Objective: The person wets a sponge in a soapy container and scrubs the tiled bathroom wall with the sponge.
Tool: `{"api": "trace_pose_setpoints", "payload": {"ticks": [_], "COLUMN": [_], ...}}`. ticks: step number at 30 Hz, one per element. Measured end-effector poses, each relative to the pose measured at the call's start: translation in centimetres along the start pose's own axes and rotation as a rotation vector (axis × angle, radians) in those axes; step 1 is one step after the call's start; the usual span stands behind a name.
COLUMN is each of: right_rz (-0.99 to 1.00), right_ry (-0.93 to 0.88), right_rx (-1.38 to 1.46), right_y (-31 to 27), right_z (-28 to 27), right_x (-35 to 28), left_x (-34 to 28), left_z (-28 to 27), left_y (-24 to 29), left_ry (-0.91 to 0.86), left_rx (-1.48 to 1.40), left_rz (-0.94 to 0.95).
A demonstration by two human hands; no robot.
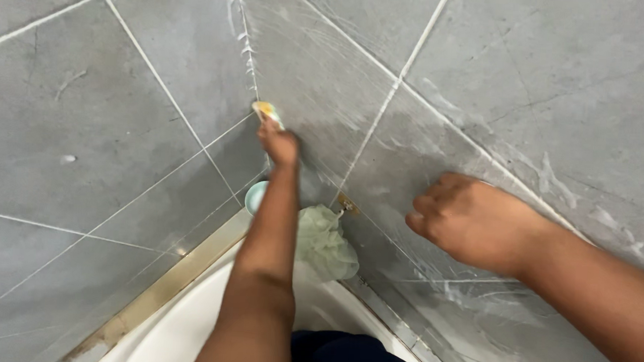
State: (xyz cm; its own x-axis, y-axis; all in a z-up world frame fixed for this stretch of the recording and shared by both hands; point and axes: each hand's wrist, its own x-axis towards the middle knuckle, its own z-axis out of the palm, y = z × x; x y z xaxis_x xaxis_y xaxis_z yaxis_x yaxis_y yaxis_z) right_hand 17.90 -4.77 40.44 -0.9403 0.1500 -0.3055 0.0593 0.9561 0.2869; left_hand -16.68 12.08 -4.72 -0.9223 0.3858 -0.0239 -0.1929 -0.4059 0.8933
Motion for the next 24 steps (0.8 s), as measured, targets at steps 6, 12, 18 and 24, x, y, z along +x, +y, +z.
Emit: {"api": "trace_pose_setpoints", "payload": {"ticks": [6,12,18,24], "right_rz": [-0.001,-0.033,-0.031,0.005], "right_ry": [0.054,0.043,0.076,0.07], "right_rx": [0.054,0.03,0.041,0.085], "right_y": [0.2,0.1,0.2,0.5], "right_z": [0.1,0.1,-0.1,-0.6], "right_x": [-0.2,0.1,0.1,0.0], "left_x": [-9.4,-19.7,-0.2,-21.9], "left_z": [-1.1,-1.4,2.0,0.7], "left_y": [0.1,0.3,0.6,7.4], "left_ry": [-0.154,-0.134,0.089,-0.255], "left_rx": [0.772,0.248,0.2,0.444], "left_rz": [0.23,0.18,0.254,0.504]}}
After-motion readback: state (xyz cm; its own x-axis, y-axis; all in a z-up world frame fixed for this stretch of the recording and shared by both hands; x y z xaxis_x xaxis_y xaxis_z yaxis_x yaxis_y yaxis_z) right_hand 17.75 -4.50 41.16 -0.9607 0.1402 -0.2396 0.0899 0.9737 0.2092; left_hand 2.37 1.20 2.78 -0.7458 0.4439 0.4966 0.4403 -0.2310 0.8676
